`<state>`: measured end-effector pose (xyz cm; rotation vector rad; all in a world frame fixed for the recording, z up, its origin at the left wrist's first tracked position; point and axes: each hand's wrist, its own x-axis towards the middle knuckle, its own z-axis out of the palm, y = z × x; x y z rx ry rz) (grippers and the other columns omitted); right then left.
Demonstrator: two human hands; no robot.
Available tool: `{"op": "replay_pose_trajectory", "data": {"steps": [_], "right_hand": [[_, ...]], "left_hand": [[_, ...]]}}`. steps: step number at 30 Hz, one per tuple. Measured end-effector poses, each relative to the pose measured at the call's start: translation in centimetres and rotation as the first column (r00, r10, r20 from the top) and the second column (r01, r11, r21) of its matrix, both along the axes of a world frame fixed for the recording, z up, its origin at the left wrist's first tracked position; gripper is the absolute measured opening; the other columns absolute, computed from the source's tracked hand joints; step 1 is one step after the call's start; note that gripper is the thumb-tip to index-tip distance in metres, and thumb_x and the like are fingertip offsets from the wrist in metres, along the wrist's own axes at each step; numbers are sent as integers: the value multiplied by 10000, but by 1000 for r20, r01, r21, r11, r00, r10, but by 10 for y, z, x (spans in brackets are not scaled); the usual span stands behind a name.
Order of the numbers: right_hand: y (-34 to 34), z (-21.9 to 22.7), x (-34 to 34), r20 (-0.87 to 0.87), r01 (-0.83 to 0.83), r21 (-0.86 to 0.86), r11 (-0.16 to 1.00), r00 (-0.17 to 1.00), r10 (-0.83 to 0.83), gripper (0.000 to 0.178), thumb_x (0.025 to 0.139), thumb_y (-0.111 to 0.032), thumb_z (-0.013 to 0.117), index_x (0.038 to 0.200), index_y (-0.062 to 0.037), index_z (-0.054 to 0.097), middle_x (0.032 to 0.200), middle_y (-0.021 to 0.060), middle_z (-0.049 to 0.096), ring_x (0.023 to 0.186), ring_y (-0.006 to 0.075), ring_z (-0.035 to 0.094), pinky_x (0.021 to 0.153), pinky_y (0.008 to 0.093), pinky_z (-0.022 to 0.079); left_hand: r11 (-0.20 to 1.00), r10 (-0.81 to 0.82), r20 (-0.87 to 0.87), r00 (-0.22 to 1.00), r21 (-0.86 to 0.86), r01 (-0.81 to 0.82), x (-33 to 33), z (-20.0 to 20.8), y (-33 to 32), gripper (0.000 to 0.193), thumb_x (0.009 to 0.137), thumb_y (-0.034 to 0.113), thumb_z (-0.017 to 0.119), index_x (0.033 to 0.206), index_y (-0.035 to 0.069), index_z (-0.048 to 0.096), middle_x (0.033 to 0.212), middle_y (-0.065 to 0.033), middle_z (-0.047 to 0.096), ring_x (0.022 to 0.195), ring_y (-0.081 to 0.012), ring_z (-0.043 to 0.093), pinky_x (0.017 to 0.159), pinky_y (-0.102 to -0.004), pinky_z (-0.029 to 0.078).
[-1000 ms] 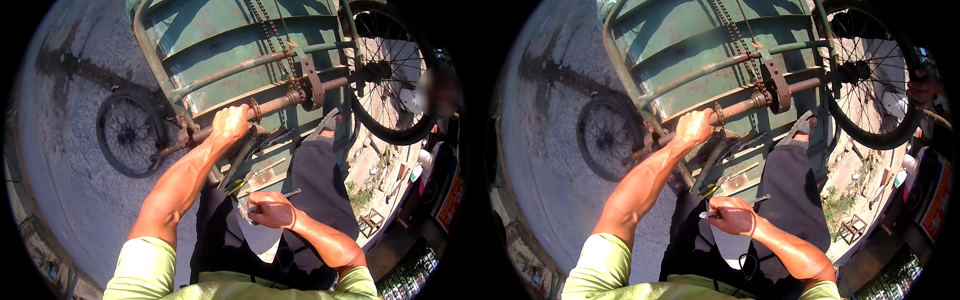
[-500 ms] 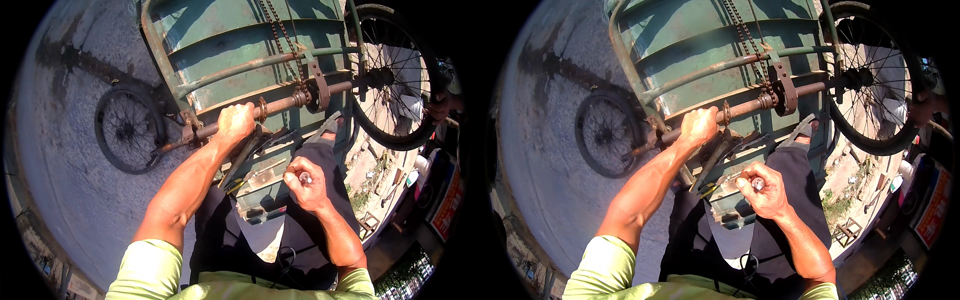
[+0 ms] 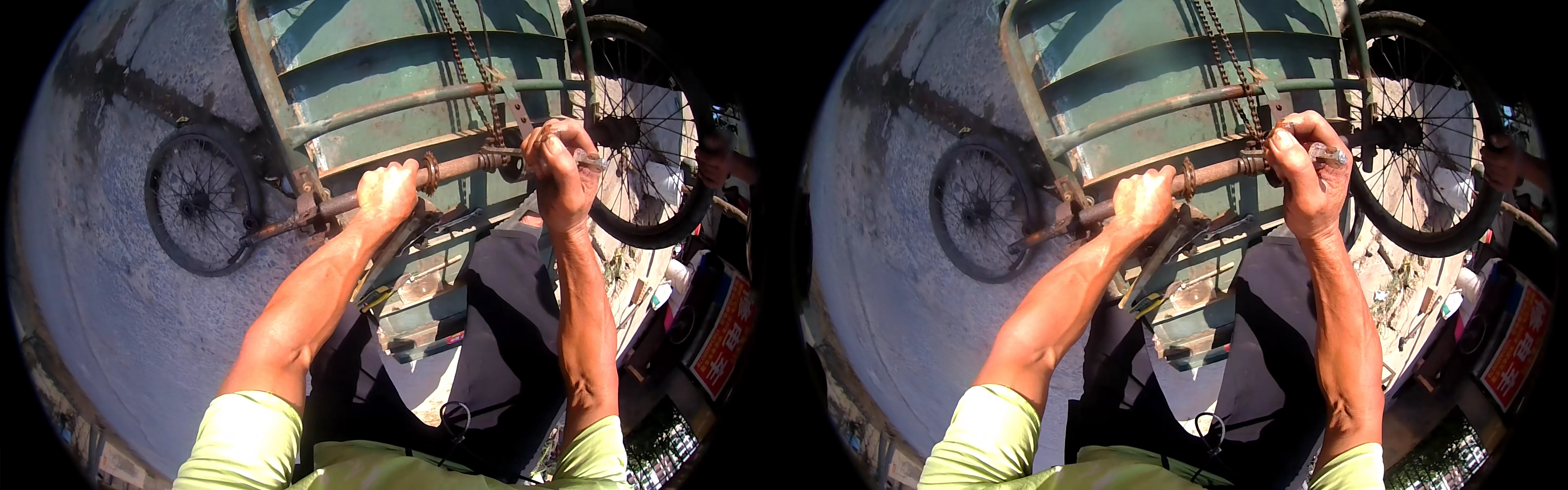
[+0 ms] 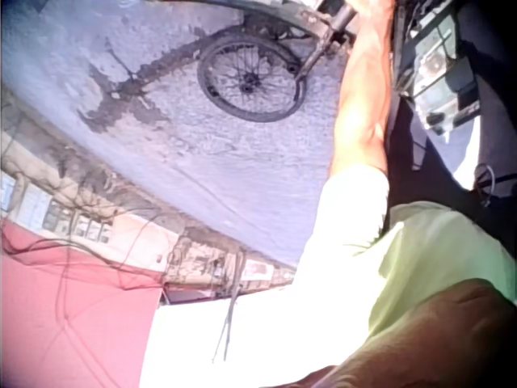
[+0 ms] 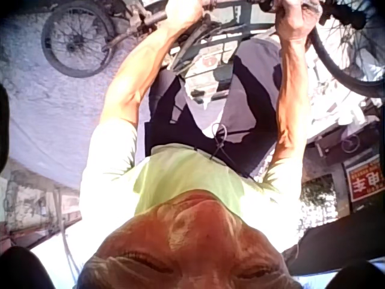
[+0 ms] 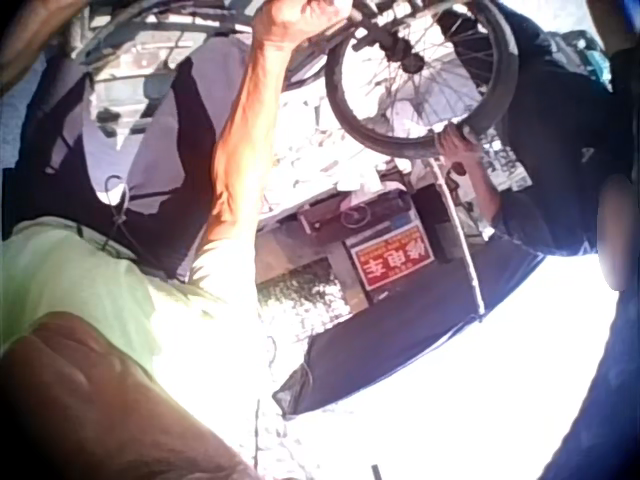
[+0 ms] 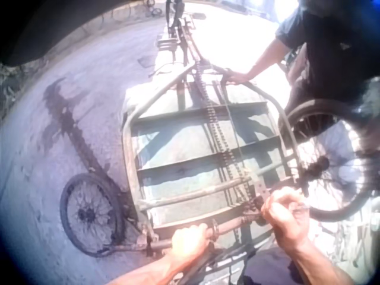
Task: The person uses a hammer and pliers to work on the rear axle and chain mechanism of a green cargo tricycle. They repeatedly strike a metal component on the axle with the hammer while holding the part steady with pliers, likely to loosen or adjust a seized section.
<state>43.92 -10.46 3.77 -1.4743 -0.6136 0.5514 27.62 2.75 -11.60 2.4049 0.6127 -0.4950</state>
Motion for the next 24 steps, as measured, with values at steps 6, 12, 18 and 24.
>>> {"op": "replay_pose_trajectory", "data": {"steps": [6,12,18,24], "right_hand": [[2,-1,-6,135,41,-144,989,991,-21,136,951,-134,642,929,-6,602,741,-29,539,631,34,438,561,211,345],[2,-1,-10,-16,111,-38,993,994,-112,148,944,-136,643,1002,-8,599,772,-17,558,639,40,445,560,218,358],[-24,6,-19,-107,75,172,982,993,-57,123,950,-85,581,1031,8,574,890,62,562,706,104,464,690,279,429],[-91,-67,-47,-322,440,-140,887,827,-461,124,982,-152,627,968,-38,578,790,15,533,648,110,468,669,298,469]], "left_hand": [[999,4,25,1000,37,-5,-2,-5,-2,217,850,143,663,1059,89,641,929,-175,743,856,-377,740,721,-488,581],[998,18,45,999,51,-20,-1,-5,-3,201,845,126,650,1040,78,638,903,-183,741,825,-385,739,703,-489,580],[998,16,67,998,64,-20,-2,-8,-2,205,837,118,650,1035,69,637,902,-186,739,823,-389,739,698,-489,580],[998,29,67,997,60,-33,-3,-8,-3,233,822,142,687,1036,65,633,914,-187,736,835,-391,735,717,-496,576]]}}
